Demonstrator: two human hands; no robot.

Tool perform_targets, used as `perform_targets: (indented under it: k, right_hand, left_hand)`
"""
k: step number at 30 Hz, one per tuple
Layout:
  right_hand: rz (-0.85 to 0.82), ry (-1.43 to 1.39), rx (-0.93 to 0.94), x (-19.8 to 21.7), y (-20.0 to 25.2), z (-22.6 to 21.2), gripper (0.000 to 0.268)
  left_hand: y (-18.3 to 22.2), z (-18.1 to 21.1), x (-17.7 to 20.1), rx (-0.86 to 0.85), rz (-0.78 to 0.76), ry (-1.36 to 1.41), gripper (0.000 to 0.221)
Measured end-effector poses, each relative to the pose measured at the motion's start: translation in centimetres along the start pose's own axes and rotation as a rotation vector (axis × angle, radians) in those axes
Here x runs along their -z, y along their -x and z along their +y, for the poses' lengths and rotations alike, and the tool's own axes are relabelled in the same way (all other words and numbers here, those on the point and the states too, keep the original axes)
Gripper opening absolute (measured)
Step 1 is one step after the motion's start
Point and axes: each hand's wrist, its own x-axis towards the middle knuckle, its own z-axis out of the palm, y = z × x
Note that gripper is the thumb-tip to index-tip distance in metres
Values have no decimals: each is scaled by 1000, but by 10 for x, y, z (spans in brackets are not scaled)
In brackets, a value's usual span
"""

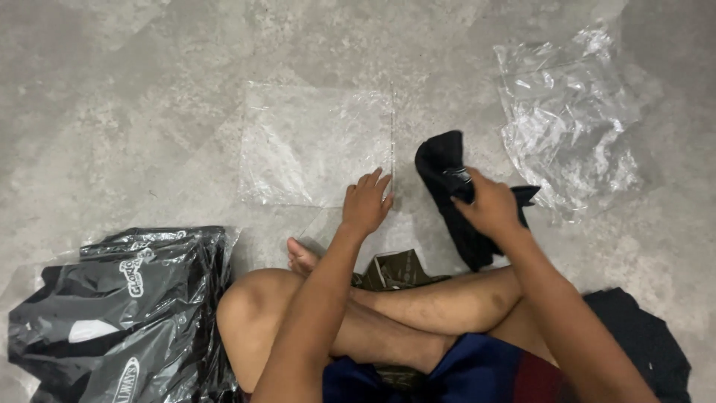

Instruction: Packaging folded black shirts into clear plastic bags and sealing them while sitting on the floor.

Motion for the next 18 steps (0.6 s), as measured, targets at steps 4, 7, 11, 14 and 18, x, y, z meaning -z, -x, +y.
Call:
perform_targets:
  k: [4, 7, 11, 14, 18]
  right_hand:
    - [-28, -199, 10, 19, 0, 16, 56]
    - [-55, -165, 124, 11, 2, 18, 55]
    - [-98, -45, 216, 9, 8, 8, 55]
    - [-140, -133, 147, 19, 10, 8, 55]
    - [-177, -211, 36, 32, 14, 7, 54]
  left_hand:
    - [-5, -12, -28, 61, -172, -191, 54]
    - [-17, -24, -52, 102, -117, -280, 53]
    - [-26, -43, -78, 83, -34, -444, 22]
    - [-24, -43, -74, 102, 93, -351, 10]
    - [-5, -22, -25, 153, 162, -104, 13]
